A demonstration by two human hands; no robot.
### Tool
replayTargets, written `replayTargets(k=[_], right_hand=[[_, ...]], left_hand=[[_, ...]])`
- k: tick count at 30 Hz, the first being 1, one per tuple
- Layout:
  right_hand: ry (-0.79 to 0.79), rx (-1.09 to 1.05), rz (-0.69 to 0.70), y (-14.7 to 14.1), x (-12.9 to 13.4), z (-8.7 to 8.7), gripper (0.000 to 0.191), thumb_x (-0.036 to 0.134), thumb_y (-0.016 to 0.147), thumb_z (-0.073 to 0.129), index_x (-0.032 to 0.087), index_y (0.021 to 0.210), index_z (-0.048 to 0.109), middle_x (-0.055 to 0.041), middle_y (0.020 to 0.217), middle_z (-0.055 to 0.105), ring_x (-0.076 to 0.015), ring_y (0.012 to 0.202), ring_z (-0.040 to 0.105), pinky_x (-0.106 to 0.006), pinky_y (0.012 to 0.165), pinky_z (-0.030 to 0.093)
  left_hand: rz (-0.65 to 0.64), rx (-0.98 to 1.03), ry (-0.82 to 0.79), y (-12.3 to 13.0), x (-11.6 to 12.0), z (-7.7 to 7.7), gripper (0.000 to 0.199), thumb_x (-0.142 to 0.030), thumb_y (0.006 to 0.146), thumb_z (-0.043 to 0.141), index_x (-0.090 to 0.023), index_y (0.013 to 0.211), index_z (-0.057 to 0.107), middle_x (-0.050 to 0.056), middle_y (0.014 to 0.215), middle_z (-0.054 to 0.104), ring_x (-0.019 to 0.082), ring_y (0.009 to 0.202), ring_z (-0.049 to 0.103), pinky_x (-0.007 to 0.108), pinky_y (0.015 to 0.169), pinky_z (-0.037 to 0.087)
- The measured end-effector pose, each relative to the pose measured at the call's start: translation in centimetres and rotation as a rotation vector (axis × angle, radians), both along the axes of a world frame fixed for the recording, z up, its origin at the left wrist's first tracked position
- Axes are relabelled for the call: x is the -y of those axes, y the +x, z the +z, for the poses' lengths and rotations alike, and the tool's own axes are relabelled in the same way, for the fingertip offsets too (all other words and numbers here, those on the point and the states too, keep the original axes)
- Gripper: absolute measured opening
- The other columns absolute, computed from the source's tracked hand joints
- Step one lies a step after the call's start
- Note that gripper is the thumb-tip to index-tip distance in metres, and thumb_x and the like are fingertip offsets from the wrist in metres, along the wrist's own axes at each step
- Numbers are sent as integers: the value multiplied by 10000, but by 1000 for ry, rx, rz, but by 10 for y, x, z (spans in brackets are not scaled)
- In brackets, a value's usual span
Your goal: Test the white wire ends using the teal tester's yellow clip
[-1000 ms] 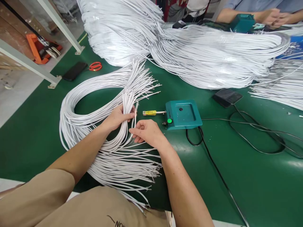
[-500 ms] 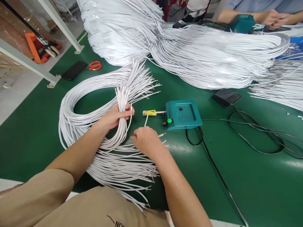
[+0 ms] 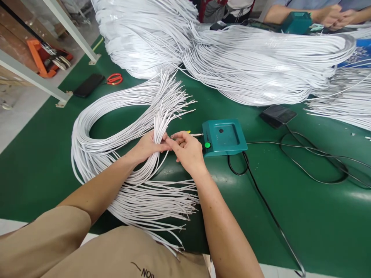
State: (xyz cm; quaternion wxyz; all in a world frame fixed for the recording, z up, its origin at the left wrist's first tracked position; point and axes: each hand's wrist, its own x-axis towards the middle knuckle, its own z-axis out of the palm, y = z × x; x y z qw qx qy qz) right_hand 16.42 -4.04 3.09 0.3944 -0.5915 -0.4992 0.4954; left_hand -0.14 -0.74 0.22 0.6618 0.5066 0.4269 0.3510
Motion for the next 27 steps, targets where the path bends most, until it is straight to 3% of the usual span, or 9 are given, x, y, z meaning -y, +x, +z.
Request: replayTargets(k=[5, 12, 15, 18, 21, 27], right_hand=[[-3, -124, -45, -3, 2, -3, 186, 343, 767, 649, 159, 739, 652, 64, 479, 493, -62, 414, 438, -206, 455, 417], [-186, -571, -81, -6, -3, -7, 193, 297, 684, 711, 161, 624, 588, 74, 512, 422, -32, 420, 273, -192, 397, 316], [-209, -601, -90, -6, -3, -6, 174, 303, 669, 722, 162, 717, 633, 84, 518, 412, -36, 412, 274, -193, 385, 317], [-190, -606, -76, -5, -3, -4, 272, 410, 743, 670, 158, 847, 673, 90, 509, 380, -49, 403, 304, -200, 382, 339], [-187, -602, -67, -4, -3, -6, 368, 520, 771, 653, 153, 793, 657, 95, 480, 334, -53, 389, 325, -195, 358, 309], [-240, -600, -11, 2, -4, -11, 413, 470, 702, 768, 176, 577, 506, 88, 436, 333, -62, 404, 386, -190, 373, 305]], left_hand=[[-18, -48, 47, 2, 1, -1, 364, -311, 609, 819, -154, 789, 545, -7, 717, 647, 94, 598, 577, 232, 585, 432], [-32, -8, 16, 4, 3, 5, 356, -326, 663, 793, -148, 771, 505, 13, 741, 635, 147, 699, 676, 217, 567, 452], [-53, -4, 9, 5, 3, 6, 331, -319, 699, 768, -145, 772, 495, 21, 753, 642, 146, 694, 685, 209, 559, 446], [-90, 3, 26, 6, 4, 5, 290, -293, 736, 735, -149, 790, 488, 25, 753, 653, 146, 696, 684, 214, 565, 460], [-135, -4, 46, 7, 6, 5, 250, -252, 748, 719, -146, 813, 502, 40, 785, 677, 149, 725, 686, 238, 618, 501], [-146, 14, 73, 8, 7, 4, 247, -216, 741, 716, -141, 794, 487, 35, 796, 689, 133, 703, 682, 254, 657, 527]])
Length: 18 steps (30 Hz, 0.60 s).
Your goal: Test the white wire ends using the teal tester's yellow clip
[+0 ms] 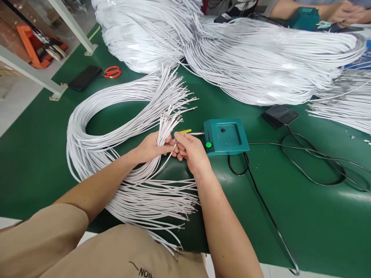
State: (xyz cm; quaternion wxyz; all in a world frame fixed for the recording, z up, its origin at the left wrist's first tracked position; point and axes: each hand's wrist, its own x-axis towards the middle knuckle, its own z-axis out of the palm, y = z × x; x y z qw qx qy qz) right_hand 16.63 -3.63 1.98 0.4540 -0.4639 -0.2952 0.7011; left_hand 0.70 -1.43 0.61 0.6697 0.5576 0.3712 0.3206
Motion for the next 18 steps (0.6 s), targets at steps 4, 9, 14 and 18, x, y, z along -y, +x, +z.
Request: replayTargets(k=[4, 9, 14, 18], right_hand=[[-9, -107, 69, 5, 0, -1, 452, 501, 748, 732, 172, 572, 477, 67, 499, 426, -43, 425, 349, -193, 421, 342], [-19, -164, 86, 7, 0, 0, 440, 521, 719, 749, 161, 597, 529, 30, 569, 519, -69, 528, 479, -195, 499, 395], [25, -72, -14, 2, 1, 3, 324, 447, 701, 771, 147, 712, 650, 21, 621, 577, -72, 538, 504, -208, 520, 428], [129, 131, -122, -4, 3, 6, 290, 421, 699, 765, 149, 756, 681, 15, 628, 614, -82, 547, 530, -237, 581, 478]], left_hand=[[-6, 31, -32, -2, -2, -4, 257, -232, 748, 718, -143, 802, 483, 37, 793, 691, 140, 724, 686, 246, 645, 521], [45, 66, -66, -2, -3, -3, 272, -233, 742, 725, -146, 804, 475, 23, 774, 675, 133, 696, 682, 226, 615, 506], [71, 80, -49, -2, -4, -1, 277, -242, 745, 731, -136, 885, 516, 23, 789, 660, 122, 683, 670, 207, 580, 491], [74, 136, -34, -2, -5, 0, 506, -256, 739, 744, -166, 1180, 514, -3, 781, 626, 125, 675, 649, 211, 543, 484]])
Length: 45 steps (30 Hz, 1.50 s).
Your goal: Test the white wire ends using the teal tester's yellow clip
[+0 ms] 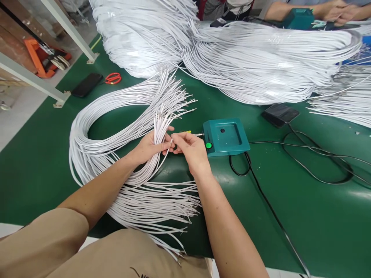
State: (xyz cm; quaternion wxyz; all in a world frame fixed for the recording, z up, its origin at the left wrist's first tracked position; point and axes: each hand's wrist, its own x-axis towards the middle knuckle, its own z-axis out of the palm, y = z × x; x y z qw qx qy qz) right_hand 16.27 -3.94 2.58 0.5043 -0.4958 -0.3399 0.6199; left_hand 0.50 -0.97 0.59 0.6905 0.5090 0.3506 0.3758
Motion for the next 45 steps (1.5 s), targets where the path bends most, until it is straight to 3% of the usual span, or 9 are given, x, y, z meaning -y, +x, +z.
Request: replayTargets(k=[5, 11, 13, 20, 26, 35, 39, 43, 45], right_hand=[[131, 329, -46, -4, 2, -4, 153, 319, 768, 672, 167, 788, 666, -1, 698, 650, -118, 610, 581, -279, 655, 501], [522, 1009, -81, -7, 6, -5, 153, 219, 865, 483, 192, 729, 547, -46, 797, 589, -156, 726, 524, -308, 689, 429], [483, 945, -40, -5, 5, -4, 156, 234, 855, 496, 195, 711, 543, -31, 761, 582, -147, 691, 509, -298, 665, 428], [84, 279, 58, 1, -5, -9, 270, 427, 811, 566, 179, 851, 667, 31, 646, 563, -91, 496, 510, -261, 530, 484], [64, 257, 89, -2, -1, -4, 300, 381, 684, 742, 155, 875, 692, -23, 722, 688, -140, 665, 633, -273, 624, 548], [60, 338, 94, 5, -5, -8, 384, 542, 800, 614, 166, 762, 689, -33, 700, 672, -135, 603, 597, -299, 646, 525], [273, 707, 77, 1, 0, -12, 132, 274, 843, 581, 183, 782, 654, -35, 761, 682, -163, 704, 611, -303, 706, 486], [679, 1349, 144, 2, 4, -10, 282, 172, 933, 375, 161, 836, 639, -103, 870, 646, -210, 815, 559, -334, 740, 419], [762, 1550, 176, 6, 3, -7, 299, 173, 943, 351, 156, 884, 644, -118, 894, 647, -242, 857, 544, -364, 771, 398]], left_hand=[[-60, 19, -12, -2, -2, -3, 472, -283, 753, 739, -183, 1188, 585, -6, 785, 606, 103, 686, 618, 202, 558, 480], [-110, 50, -133, -7, -7, -5, 413, -263, 736, 759, -165, 1112, 618, -16, 725, 616, 82, 623, 618, 197, 582, 475], [-101, 66, -176, -8, -8, -3, 426, -254, 721, 772, -161, 1104, 611, -15, 716, 629, 84, 623, 625, 193, 582, 468], [-86, 73, -207, -10, -9, -2, 455, -254, 724, 765, -160, 1125, 573, 22, 773, 682, 101, 647, 643, 185, 555, 436], [-105, 58, -179, -9, -8, -2, 440, -276, 733, 752, -164, 1119, 573, -4, 692, 642, 95, 612, 611, 194, 549, 428], [-69, -69, -17, -8, -6, -7, 416, -285, 764, 723, -174, 1130, 561, -3, 737, 634, 104, 640, 629, 193, 554, 457], [-69, -137, -19, -6, -5, -5, 413, -272, 757, 725, -160, 1122, 568, -2, 728, 639, 114, 669, 650, 210, 607, 491], [-45, -99, -115, -5, -6, -3, 414, -229, 722, 748, -142, 1091, 581, 3, 724, 654, 114, 651, 657, 210, 607, 490], [-25, -80, -150, -5, -7, -4, 427, -224, 718, 751, -133, 1097, 577, 13, 738, 663, 113, 651, 660, 205, 599, 485]])
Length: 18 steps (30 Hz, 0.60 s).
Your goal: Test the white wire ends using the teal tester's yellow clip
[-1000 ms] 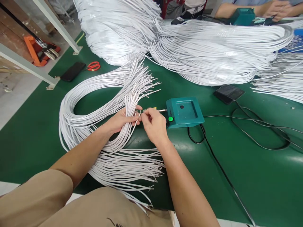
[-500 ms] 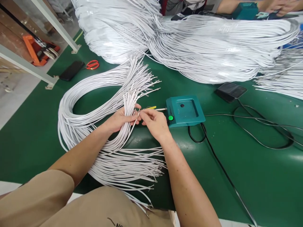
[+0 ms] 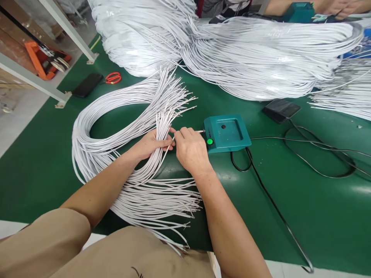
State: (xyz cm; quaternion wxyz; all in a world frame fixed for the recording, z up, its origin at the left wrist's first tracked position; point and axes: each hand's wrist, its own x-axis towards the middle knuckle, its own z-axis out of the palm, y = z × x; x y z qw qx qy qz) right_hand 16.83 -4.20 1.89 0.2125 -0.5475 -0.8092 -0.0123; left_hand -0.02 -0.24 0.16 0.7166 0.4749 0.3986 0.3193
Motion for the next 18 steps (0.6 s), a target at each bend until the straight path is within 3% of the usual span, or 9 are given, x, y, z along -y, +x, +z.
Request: replayTargets(k=[4, 7, 18], right_hand=[[62, 117, -85, 14, -10, 5, 259, 149, 910, 406, 149, 1055, 621, -139, 1082, 668, -286, 1026, 529, -427, 950, 331], [-29, 206, -72, 23, -21, 7, 255, 88, 864, 425, 138, 1012, 627, -112, 893, 703, -259, 890, 576, -437, 1017, 287], [-62, 244, 29, 31, -32, 5, 251, 88, 811, 481, 145, 898, 710, -110, 763, 685, -251, 825, 515, -414, 895, 368]], left_hand=[[33, -49, 27, -1, -4, -7, 457, -257, 734, 748, -142, 1139, 571, 33, 795, 679, 123, 700, 678, 216, 635, 503], [33, -73, 54, -1, -6, -10, 459, -294, 739, 747, -162, 1143, 575, 30, 844, 670, 125, 726, 686, 222, 657, 511], [128, -96, 81, 5, -7, -12, 444, -258, 705, 765, -143, 1097, 591, -7, 790, 624, 141, 719, 702, 203, 607, 502]])
